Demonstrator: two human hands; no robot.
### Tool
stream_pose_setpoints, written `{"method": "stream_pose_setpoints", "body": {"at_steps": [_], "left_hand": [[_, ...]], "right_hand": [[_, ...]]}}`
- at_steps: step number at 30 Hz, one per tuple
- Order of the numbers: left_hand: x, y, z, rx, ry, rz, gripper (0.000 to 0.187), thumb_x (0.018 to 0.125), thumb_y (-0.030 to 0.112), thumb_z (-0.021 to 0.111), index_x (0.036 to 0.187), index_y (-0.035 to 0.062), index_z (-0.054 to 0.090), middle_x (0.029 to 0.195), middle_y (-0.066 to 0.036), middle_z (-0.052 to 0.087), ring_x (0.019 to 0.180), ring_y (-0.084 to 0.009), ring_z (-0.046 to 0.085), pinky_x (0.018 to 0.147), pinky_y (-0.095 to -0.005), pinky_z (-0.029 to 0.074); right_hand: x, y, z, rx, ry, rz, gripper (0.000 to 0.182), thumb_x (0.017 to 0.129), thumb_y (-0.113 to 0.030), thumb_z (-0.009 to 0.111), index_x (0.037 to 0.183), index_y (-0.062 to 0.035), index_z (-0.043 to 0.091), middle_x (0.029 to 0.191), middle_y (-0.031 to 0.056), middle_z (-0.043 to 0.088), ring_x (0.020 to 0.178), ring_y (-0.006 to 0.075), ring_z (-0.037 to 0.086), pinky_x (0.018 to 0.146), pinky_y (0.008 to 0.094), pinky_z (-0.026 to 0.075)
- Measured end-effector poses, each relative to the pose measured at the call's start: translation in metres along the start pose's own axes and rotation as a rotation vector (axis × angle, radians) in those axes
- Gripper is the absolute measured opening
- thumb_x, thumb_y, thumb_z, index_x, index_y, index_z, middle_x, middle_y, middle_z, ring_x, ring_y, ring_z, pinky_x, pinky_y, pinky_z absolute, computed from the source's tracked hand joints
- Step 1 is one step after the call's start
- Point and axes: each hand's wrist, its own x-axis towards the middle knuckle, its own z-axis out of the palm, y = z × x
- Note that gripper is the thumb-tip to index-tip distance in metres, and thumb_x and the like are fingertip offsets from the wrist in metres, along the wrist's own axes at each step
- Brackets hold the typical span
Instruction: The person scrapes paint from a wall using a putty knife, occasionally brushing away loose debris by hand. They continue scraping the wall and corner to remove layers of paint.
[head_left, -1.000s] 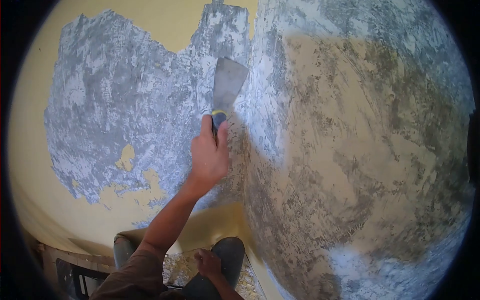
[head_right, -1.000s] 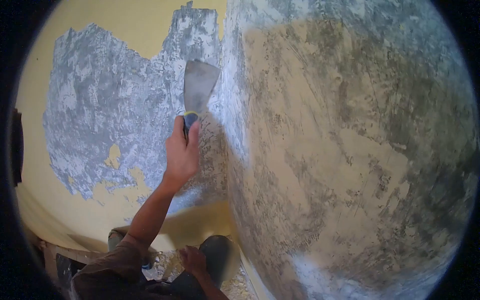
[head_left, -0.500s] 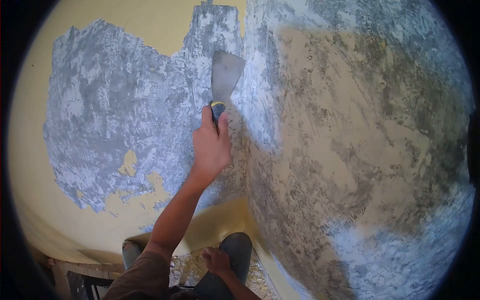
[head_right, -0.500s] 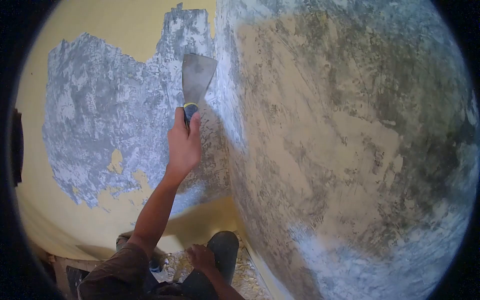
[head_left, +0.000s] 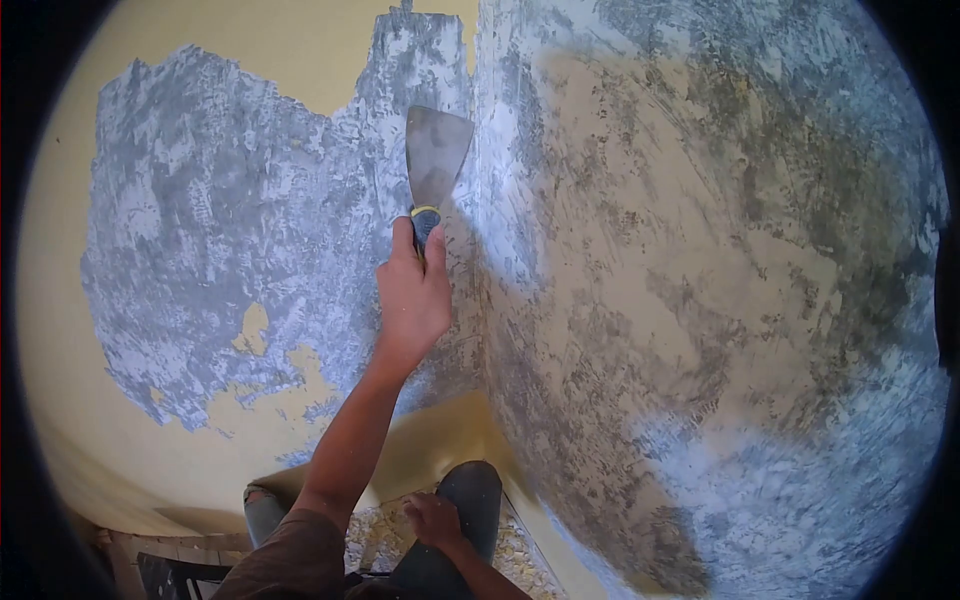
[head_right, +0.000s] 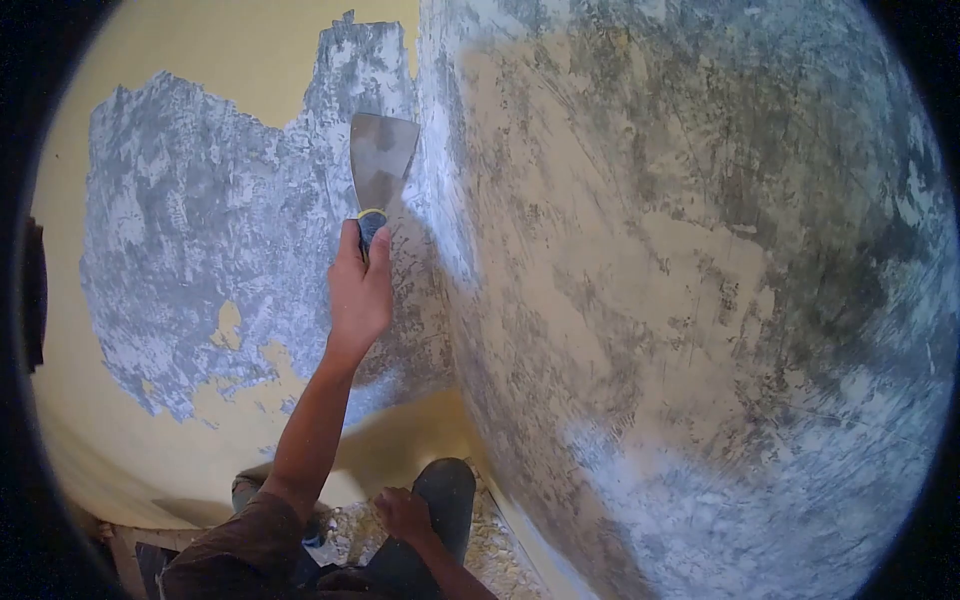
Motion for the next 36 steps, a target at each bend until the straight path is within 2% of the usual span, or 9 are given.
{"method": "stream_pose_setpoints", "body": {"at_steps": [3,12,14,21,23,24,27,29,36], "left_hand": [[0.003,-0.002,-0.001,-0.043,-0.004,0.006,0.024,0.101,0.024,0.051,0.102,0.0008,0.050,0.066,-0.013,0.055,0.058,-0.0203,0.052,0.057,-0.0375,0.042],[0.005,0.004,0.003,-0.018,0.056,0.027,0.024,0.101,0.024,0.052,0.098,0.0004,0.048,0.066,-0.016,0.054,0.058,-0.0240,0.052,0.059,-0.0396,0.044],[0.002,0.009,0.005,0.007,0.055,0.073,0.023,0.101,0.023,0.050,0.099,0.0010,0.043,0.063,-0.021,0.056,0.060,-0.0420,0.060,0.058,-0.0482,0.042],[-0.001,0.003,0.001,0.038,0.007,0.036,0.023,0.100,0.023,0.050,0.097,0.0014,0.042,0.065,-0.023,0.057,0.063,-0.0455,0.059,0.060,-0.0502,0.042],[-0.008,0.008,0.003,-0.063,-0.006,-0.063,0.026,0.101,0.026,0.051,0.096,0.0009,0.045,0.067,-0.019,0.055,0.059,-0.0343,0.056,0.058,-0.0435,0.042],[-0.004,0.006,0.003,-0.062,-0.010,-0.056,0.026,0.101,0.026,0.051,0.096,0.0009,0.045,0.067,-0.019,0.055,0.059,-0.0343,0.056,0.058,-0.0435,0.042],[0.002,0.001,0.006,0.020,0.049,0.053,0.025,0.101,0.026,0.051,0.096,0.0009,0.046,0.067,-0.019,0.056,0.060,-0.0352,0.057,0.058,-0.0440,0.042],[-0.006,0.008,0.000,0.005,-0.023,0.034,0.024,0.101,0.025,0.048,0.099,0.0014,0.042,0.067,-0.023,0.059,0.068,-0.0469,0.060,0.062,-0.0514,0.043],[-0.008,0.002,0.002,0.043,-0.022,0.027,0.022,0.101,0.023,0.048,0.100,0.0020,0.042,0.068,-0.024,0.059,0.068,-0.0479,0.060,0.062,-0.0522,0.042]], "right_hand": [[0.001,0.000,0.000,0.058,0.091,-0.032,0.032,0.094,-0.036,0.050,0.100,-0.0096,0.066,0.092,0.0123,0.068,0.089,0.0342,0.066,0.078,0.0457,0.052],[0.003,0.003,0.001,0.031,0.023,-0.034,0.036,0.095,-0.039,0.046,0.101,-0.0098,0.066,0.094,0.0135,0.068,0.090,0.0345,0.066,0.076,0.0448,0.052],[-0.001,0.003,0.001,0.000,0.027,-0.035,0.037,0.096,-0.040,0.046,0.100,-0.0097,0.066,0.094,0.0135,0.069,0.090,0.0344,0.066,0.077,0.0448,0.052],[-0.001,0.000,0.002,0.035,0.031,-0.049,0.036,0.095,-0.039,0.046,0.100,-0.0097,0.067,0.095,0.0124,0.069,0.090,0.0342,0.066,0.078,0.0446,0.052],[0.001,-0.003,-0.005,0.083,0.015,-0.036,0.037,0.095,-0.039,0.045,0.101,-0.0100,0.067,0.097,0.0124,0.069,0.092,0.0343,0.066,0.079,0.0445,0.052],[0.002,-0.002,0.001,0.086,0.022,-0.038,0.037,0.095,-0.039,0.045,0.101,-0.0100,0.067,0.097,0.0124,0.069,0.092,0.0343,0.066,0.079,0.0445,0.052],[0.001,0.003,0.001,0.088,0.092,-0.062,0.036,0.095,-0.038,0.045,0.102,-0.0102,0.067,0.098,0.0127,0.069,0.093,0.0345,0.066,0.080,0.0451,0.052],[-0.002,-0.007,-0.007,0.028,0.021,-0.041,0.033,0.094,-0.035,0.045,0.101,-0.0104,0.067,0.099,0.0131,0.069,0.095,0.0343,0.066,0.082,0.0456,0.052],[-0.005,-0.004,-0.002,0.084,0.048,-0.066,0.033,0.094,-0.032,0.043,0.103,-0.0102,0.066,0.098,0.0139,0.069,0.096,0.0349,0.065,0.082,0.0457,0.052]]}}
